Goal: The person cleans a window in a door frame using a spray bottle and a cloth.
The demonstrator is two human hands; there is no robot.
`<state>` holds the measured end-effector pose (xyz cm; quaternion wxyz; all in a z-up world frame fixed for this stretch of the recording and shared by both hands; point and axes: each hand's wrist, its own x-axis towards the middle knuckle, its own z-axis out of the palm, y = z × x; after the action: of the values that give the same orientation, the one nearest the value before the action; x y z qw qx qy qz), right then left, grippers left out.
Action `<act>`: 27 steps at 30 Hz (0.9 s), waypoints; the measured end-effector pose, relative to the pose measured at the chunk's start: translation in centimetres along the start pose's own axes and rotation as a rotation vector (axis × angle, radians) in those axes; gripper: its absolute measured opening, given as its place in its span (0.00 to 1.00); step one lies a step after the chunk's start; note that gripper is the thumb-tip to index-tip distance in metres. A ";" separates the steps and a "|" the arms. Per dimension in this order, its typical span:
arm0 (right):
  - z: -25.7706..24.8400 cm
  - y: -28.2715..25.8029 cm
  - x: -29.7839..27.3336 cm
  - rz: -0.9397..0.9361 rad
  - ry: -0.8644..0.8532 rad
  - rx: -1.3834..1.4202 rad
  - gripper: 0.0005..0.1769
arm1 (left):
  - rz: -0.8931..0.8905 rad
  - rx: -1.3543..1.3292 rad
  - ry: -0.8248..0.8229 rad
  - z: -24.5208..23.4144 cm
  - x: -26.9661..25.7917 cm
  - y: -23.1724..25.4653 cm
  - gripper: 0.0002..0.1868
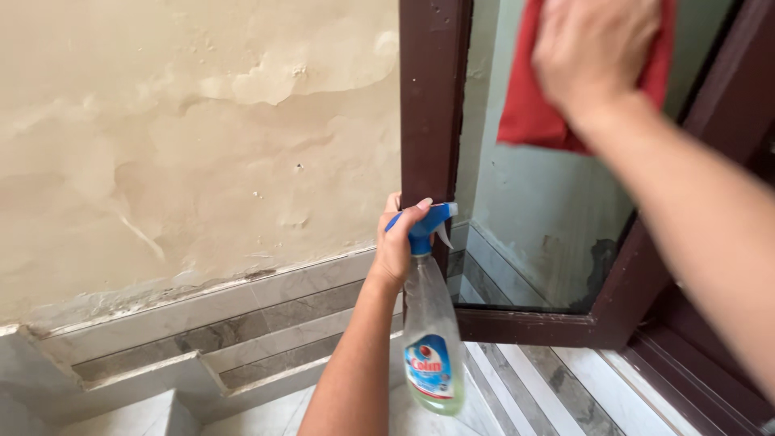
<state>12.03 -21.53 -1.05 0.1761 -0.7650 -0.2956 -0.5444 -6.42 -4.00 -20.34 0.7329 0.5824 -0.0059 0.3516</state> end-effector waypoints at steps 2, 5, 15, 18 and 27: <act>0.9 -2.9 -3.4 -0.263 0.160 -0.001 0.19 | -0.013 -0.104 0.001 -0.3 0.1 -0.4 0.19; 2.2 -6.5 -9.8 -0.426 0.200 -0.039 0.29 | -0.034 -0.106 0.013 -0.8 0.9 -1.0 0.18; 5.9 -6.7 -22.7 -0.476 0.024 -0.037 0.28 | -0.027 -0.073 -0.041 -1.5 2.8 -2.2 0.17; 5.6 -4.9 -22.1 -0.580 0.034 -0.069 0.28 | -0.012 -0.031 -0.042 -1.6 2.3 -1.9 0.18; 3.5 -1.9 -12.0 -0.250 0.114 0.065 0.29 | -0.057 0.044 -0.037 -2.5 -0.5 -3.9 0.23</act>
<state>10.52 -21.12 -13.59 0.1480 -0.6840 -0.3957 -0.5947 -5.75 -2.36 -24.64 0.7294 0.6048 0.0048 0.3195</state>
